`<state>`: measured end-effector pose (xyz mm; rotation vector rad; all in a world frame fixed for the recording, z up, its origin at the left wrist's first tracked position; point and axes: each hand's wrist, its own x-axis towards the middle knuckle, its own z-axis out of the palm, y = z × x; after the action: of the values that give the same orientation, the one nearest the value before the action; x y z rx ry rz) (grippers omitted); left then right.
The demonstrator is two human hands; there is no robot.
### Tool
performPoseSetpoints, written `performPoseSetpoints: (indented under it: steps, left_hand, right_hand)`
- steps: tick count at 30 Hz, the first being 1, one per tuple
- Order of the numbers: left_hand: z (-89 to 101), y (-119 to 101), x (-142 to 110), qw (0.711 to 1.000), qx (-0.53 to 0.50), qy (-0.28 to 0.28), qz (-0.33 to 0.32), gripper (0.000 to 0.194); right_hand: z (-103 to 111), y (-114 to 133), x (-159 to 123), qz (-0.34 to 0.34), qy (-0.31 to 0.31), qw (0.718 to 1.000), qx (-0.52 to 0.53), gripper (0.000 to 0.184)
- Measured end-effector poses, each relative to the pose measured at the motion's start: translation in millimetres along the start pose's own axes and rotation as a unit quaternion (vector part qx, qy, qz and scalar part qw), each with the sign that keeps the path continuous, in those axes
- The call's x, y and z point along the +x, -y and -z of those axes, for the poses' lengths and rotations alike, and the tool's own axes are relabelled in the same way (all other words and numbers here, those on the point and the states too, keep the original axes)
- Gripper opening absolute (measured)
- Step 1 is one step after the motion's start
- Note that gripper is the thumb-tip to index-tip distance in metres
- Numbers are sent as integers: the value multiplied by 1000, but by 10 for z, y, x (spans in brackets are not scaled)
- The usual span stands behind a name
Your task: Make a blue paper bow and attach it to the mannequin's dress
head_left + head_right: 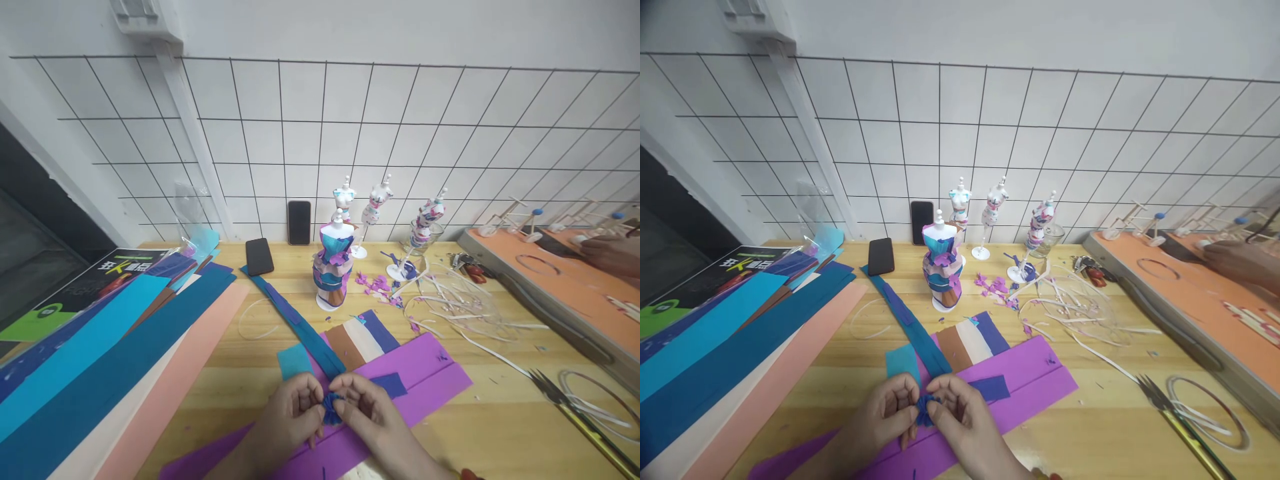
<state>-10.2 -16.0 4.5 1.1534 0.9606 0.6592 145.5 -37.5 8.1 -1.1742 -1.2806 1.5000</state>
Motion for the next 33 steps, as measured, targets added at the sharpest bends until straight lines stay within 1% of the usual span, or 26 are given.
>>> performPoseSetpoints:
  steps: [2,4,6,10,14,17,20,23,27,33]
  left_hand:
    - [-6,-13,0,1000,1,2,4,8]
    - [-9,-29,1,1000,1,0,8,8]
    - [-5,-36,5,1000,-3,-1,7,8]
    - [16,-14,19,1000,-28,0,7,10]
    - [21,27,30,999,-32,10,4,10]
    - [17,43,22,999,-27,19,-9,11]
    - [19,38,1,999,-2,17,-36,15]
    - [20,13,-17,998,27,11,-52,11]
    - [3,-45,-17,999,24,0,-28,5]
    - [3,-63,4,1000,15,-6,-8,9]
  right_hand:
    - [3,-12,-2,9,2,1000,-27,13]
    - [8,-21,-5,11,-2,999,-49,16]
    - [11,-21,-8,9,-10,999,-53,17]
    - [6,10,-4,-4,-7,1000,-5,15]
    - [2,49,3,-18,4,999,31,17]
    - [3,58,5,-19,4,1000,21,19]
    - [2,43,6,-15,-5,1000,8,19]
    - [1,16,4,-12,-6,1000,4,19]
    - [2,-8,2,-8,4,1000,-7,18]
    - [0,-2,-8,-2,9,1000,8,20]
